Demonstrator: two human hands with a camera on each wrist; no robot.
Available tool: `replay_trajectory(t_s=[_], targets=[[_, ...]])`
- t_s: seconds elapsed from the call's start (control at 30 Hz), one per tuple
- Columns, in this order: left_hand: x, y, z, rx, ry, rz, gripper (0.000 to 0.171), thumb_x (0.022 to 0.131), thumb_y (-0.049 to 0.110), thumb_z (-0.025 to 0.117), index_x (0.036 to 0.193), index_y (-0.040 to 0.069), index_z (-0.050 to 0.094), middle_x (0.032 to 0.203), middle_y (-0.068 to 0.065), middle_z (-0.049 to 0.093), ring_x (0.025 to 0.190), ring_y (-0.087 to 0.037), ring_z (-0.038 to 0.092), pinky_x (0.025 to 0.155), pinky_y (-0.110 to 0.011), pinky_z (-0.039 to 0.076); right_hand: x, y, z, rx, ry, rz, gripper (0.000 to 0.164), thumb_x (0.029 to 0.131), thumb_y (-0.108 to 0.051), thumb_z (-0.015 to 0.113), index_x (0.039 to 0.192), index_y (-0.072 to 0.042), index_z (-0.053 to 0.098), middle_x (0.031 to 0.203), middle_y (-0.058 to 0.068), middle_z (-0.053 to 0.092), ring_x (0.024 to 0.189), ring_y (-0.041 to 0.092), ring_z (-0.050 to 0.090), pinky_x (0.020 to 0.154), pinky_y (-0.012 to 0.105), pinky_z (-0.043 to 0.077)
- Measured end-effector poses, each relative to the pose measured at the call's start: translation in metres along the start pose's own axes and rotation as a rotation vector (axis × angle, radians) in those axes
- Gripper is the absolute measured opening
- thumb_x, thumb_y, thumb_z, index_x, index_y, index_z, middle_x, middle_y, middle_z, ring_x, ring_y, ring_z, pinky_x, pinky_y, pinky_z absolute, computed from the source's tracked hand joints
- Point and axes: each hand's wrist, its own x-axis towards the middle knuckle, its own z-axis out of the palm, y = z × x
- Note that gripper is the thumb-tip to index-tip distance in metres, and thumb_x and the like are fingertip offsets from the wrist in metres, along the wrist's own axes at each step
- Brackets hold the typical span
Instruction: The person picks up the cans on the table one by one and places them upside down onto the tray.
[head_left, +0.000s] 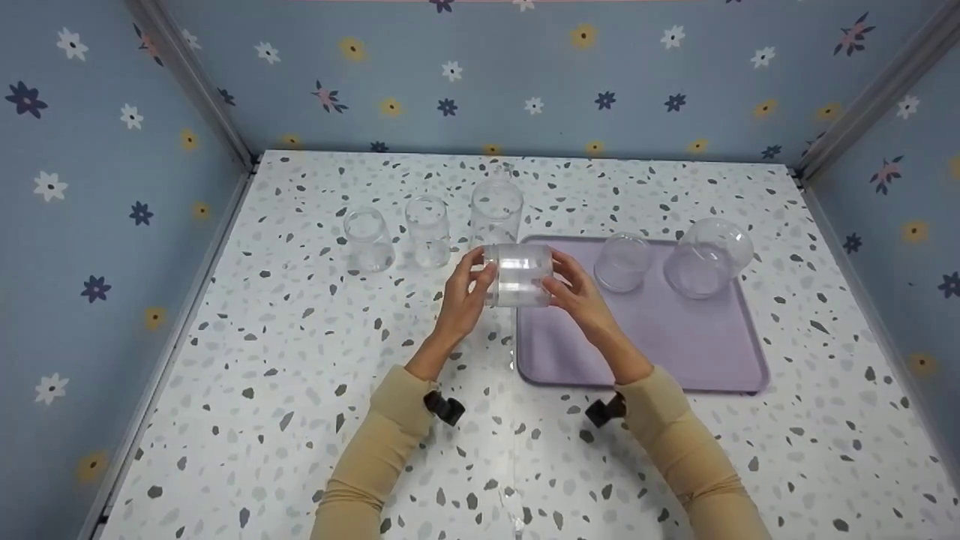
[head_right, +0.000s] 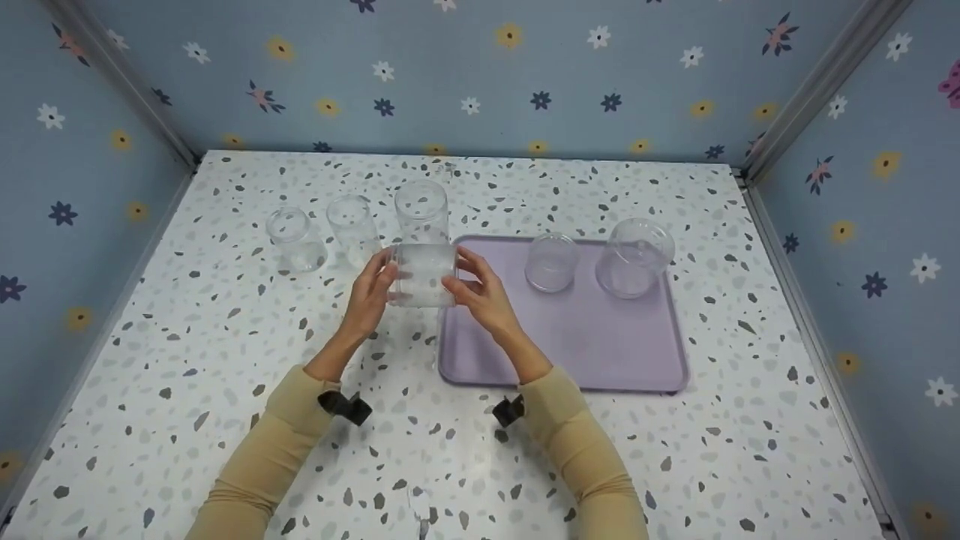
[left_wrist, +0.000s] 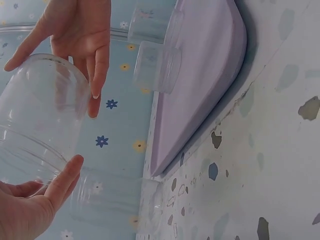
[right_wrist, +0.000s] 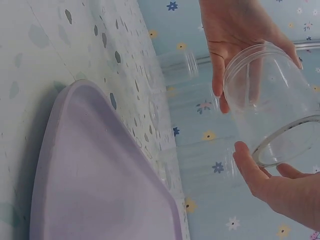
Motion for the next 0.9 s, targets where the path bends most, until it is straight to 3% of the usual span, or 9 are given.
replay_trajectory(t_s=[0.4,0.57,0.7,0.9], targets=[[0.000,0.000,0.000,-0.028,-0.030,-0.028,0.042,0.091,0.009,0.043,0.127,-0.012,0.036,0.117,-0.027,0.046,0.100,-0.035,0.053,0.080,-0.045,0.046,0.000,-0.004,0.000,-0.026,0.060,0.013,0.054,0.085,0.000,0.055,0.133,0.001,0.032,0.128,0.021,0.039,0.103,0.029,0.049,0.073,0.029,0.048],[0.007,-0.020,0.000,-0.004,-0.052,0.001,0.044,0.092,0.010,0.044,0.129,-0.011,0.034,0.122,-0.024,0.044,0.107,-0.032,0.049,0.082,-0.040,0.046,0.000,-0.009,-0.004,-0.053,0.069,-0.025,0.055,0.083,0.000,0.057,0.132,0.003,0.034,0.126,0.022,0.041,0.099,0.027,0.052,0.073,0.029,0.049],[0.012,-0.031,-0.003,0.061,-0.038,0.025,0.044,0.093,0.015,0.045,0.130,-0.007,0.036,0.123,-0.019,0.046,0.109,-0.027,0.048,0.085,-0.035,0.044,0.003,-0.013,-0.008,-0.134,0.091,-0.054,0.054,0.081,-0.001,0.059,0.131,0.003,0.037,0.124,0.022,0.044,0.097,0.027,0.054,0.071,0.028,0.049],[0.019,-0.030,-0.012,0.234,0.007,0.082,0.041,0.091,0.019,0.051,0.124,-0.005,0.046,0.116,-0.016,0.050,0.105,-0.025,0.049,0.082,-0.033,0.044,0.008,-0.018,-0.014,-0.395,0.106,-0.072,0.060,0.077,-0.009,0.068,0.130,-0.002,0.041,0.124,0.019,0.046,0.099,0.032,0.053,0.074,0.031,0.047]])
